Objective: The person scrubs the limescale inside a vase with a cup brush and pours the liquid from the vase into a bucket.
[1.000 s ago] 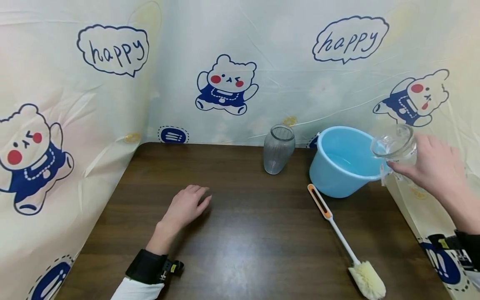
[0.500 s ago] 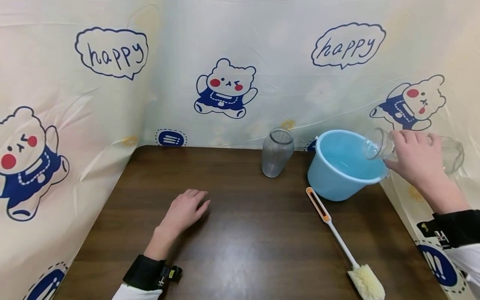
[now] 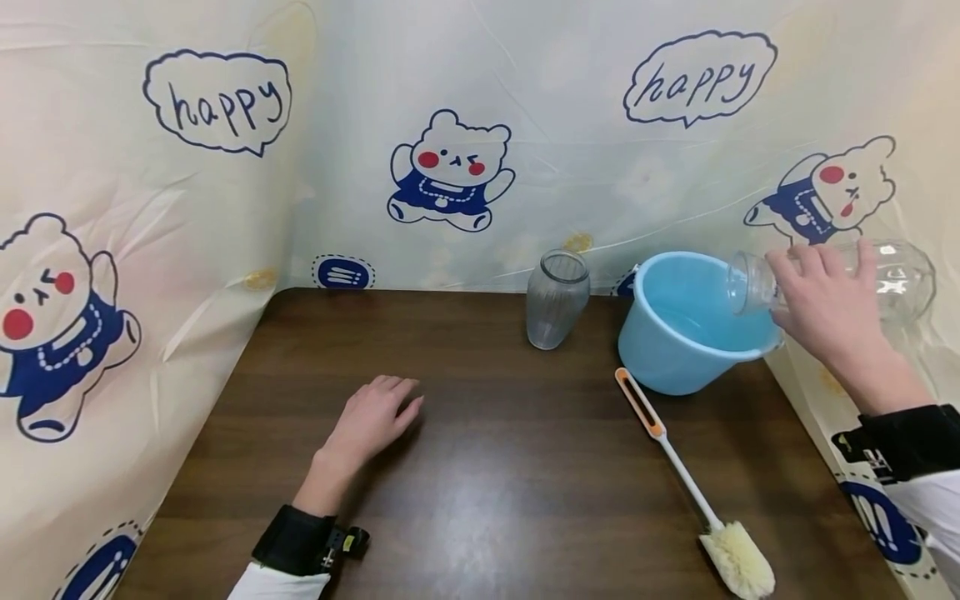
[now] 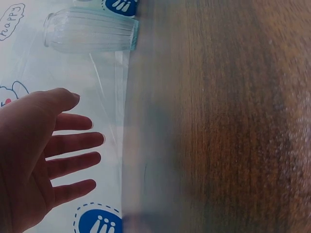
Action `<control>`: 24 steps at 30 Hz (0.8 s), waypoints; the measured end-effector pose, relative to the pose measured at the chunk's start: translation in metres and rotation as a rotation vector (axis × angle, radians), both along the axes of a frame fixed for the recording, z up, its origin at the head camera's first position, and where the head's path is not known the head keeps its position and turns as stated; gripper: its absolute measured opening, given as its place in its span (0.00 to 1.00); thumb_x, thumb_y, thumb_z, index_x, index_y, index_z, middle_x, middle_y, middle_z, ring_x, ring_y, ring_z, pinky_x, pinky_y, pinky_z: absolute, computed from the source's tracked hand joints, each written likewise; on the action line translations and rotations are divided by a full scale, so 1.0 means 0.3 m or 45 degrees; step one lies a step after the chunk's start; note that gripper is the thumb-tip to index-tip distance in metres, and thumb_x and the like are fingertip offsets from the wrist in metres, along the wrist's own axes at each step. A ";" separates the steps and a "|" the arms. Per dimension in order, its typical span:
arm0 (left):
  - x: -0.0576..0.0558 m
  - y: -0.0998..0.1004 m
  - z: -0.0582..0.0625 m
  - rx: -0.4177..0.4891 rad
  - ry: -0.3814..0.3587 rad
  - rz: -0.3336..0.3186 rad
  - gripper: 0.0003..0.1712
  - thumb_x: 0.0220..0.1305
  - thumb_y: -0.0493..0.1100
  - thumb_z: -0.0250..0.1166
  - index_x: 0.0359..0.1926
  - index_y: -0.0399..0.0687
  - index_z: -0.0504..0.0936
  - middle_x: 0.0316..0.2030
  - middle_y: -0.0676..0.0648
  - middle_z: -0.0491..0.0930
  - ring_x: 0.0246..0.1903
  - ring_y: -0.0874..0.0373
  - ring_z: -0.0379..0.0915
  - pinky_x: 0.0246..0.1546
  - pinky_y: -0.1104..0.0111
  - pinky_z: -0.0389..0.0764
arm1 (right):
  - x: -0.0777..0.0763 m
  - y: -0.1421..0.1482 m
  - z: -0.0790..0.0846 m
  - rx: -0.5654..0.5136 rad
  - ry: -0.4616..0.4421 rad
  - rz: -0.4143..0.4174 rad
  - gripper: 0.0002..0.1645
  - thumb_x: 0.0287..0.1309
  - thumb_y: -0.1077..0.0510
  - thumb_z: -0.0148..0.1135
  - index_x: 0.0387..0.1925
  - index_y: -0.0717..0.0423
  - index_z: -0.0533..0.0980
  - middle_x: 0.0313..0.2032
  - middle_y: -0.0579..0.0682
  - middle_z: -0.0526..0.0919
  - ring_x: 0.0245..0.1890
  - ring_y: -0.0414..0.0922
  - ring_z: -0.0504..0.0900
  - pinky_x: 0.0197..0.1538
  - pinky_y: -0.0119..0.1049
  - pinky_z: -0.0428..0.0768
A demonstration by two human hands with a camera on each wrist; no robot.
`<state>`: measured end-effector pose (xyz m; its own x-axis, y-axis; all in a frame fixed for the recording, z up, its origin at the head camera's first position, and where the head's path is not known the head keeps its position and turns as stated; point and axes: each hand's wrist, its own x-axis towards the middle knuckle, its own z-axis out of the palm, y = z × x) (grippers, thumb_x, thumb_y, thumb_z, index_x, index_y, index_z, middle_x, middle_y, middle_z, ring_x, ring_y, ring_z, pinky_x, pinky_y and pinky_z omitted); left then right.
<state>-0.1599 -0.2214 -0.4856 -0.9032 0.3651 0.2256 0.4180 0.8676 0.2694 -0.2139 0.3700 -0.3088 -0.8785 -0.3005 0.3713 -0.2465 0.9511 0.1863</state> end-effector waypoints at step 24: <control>-0.006 0.003 -0.004 0.017 0.026 -0.024 0.17 0.72 0.47 0.68 0.53 0.40 0.86 0.49 0.40 0.87 0.51 0.42 0.82 0.51 0.47 0.83 | -0.023 -0.012 -0.015 0.108 0.028 0.125 0.47 0.41 0.75 0.76 0.65 0.56 0.68 0.64 0.73 0.68 0.69 0.70 0.58 0.76 0.68 0.30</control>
<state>-0.1618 -0.2204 -0.4868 -0.8916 0.3786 0.2485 0.4394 0.8561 0.2720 -0.2207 0.3665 -0.3133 -0.8351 -0.4160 0.3600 -0.3328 0.9030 0.2717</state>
